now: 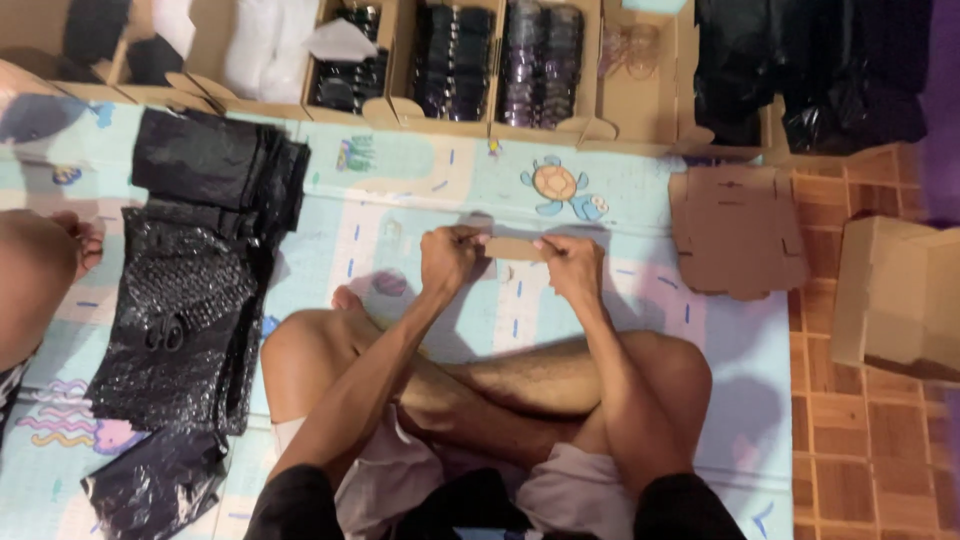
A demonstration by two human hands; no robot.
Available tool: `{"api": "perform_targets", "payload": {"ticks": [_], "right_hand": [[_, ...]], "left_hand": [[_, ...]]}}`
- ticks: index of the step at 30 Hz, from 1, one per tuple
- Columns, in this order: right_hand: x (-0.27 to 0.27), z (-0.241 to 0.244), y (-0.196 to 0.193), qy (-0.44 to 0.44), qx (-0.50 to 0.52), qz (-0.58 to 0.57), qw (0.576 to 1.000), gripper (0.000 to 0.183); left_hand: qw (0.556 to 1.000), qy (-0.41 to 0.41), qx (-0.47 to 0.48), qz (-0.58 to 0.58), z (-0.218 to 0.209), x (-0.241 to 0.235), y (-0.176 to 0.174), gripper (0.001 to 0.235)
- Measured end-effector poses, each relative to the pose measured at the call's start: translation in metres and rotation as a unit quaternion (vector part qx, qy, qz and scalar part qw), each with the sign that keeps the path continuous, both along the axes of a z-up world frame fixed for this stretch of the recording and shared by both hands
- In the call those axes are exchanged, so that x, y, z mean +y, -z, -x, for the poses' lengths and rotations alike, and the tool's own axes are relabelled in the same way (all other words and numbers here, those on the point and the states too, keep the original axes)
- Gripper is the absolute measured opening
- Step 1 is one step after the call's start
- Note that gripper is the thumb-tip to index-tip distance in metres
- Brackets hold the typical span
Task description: The person places glasses into small boxes and then seals the boxes inside black plastic mailing bags by hand.
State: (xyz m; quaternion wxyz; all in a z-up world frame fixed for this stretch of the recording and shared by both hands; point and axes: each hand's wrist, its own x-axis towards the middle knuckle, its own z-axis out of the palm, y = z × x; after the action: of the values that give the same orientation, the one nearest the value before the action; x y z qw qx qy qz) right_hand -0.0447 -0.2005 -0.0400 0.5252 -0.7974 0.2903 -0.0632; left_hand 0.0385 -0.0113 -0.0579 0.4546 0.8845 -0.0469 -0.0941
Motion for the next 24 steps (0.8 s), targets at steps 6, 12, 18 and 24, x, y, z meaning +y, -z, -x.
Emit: {"api": "perform_targets", "payload": {"ticks": [6,12,18,24], "right_hand": [[0.005,0.004,-0.001,0.026,-0.02,-0.02,0.999,0.019],[0.014,0.01,-0.017,0.036,-0.014,-0.027,0.999,0.018],[0.022,0.016,-0.026,0.058,-0.059,-0.047,0.996,0.027],[0.014,0.006,0.013,0.081,-0.114,-0.054,0.989,0.021]], "left_hand": [[1.0,-0.006,0.003,0.02,0.005,0.003,-0.014,0.012],[1.0,0.007,-0.021,-0.008,0.006,0.003,0.014,0.011],[0.998,-0.001,-0.037,0.054,0.009,0.006,0.009,0.01],[0.988,-0.056,-0.048,0.137,0.02,0.005,-0.037,0.015]]}}
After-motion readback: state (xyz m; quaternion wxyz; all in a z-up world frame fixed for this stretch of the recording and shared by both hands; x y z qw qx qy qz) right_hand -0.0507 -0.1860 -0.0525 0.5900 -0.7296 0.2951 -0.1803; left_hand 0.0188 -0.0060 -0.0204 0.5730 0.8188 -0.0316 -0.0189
